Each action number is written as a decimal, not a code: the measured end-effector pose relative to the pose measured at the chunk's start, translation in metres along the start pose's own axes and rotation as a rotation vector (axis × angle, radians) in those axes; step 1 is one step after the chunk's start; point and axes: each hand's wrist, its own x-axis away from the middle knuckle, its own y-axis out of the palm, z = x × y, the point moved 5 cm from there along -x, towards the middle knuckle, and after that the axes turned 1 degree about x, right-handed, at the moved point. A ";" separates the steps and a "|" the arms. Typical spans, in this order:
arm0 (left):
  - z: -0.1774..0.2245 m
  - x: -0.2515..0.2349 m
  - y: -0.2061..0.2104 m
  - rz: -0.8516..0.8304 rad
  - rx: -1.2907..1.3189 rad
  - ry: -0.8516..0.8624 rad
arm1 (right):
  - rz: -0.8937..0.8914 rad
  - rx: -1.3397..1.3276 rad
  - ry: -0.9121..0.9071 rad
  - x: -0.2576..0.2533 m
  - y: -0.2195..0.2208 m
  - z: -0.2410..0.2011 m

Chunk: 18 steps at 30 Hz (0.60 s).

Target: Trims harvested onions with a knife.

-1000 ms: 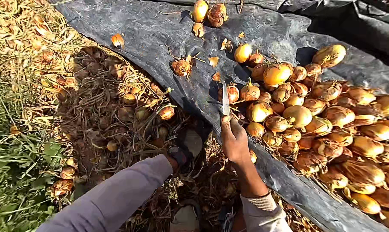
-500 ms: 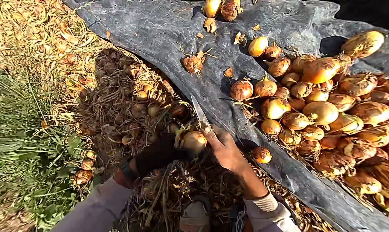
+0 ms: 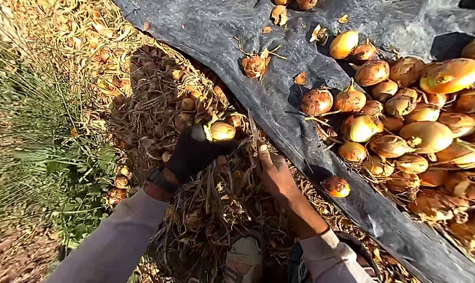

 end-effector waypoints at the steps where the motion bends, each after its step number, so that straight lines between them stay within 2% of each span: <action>1: 0.007 0.000 0.003 -0.046 0.028 -0.002 | -0.002 0.129 -0.002 -0.006 -0.002 0.006; 4: 0.013 0.005 0.024 -0.206 -0.154 -0.019 | -0.028 0.431 0.065 -0.018 0.001 0.012; 6: 0.001 0.006 0.038 -0.216 -0.255 -0.080 | 0.050 0.405 -0.018 -0.010 -0.010 0.006; 8: -0.010 0.013 0.054 -0.279 -0.446 -0.220 | 0.202 0.374 -0.137 -0.002 -0.029 -0.009; 10: -0.020 0.027 0.079 -0.445 -0.678 -0.326 | 0.332 0.302 -0.199 0.005 -0.046 -0.024; 12: -0.033 0.046 0.101 -0.584 -0.784 -0.391 | 0.330 0.266 -0.159 0.008 -0.050 -0.023; 15: -0.051 0.060 0.113 -0.615 -0.740 -0.354 | 0.209 0.374 -0.074 -0.001 -0.039 -0.007; 18: -0.065 0.060 0.096 -0.589 -0.447 -0.369 | 0.135 0.426 -0.061 -0.008 -0.030 -0.002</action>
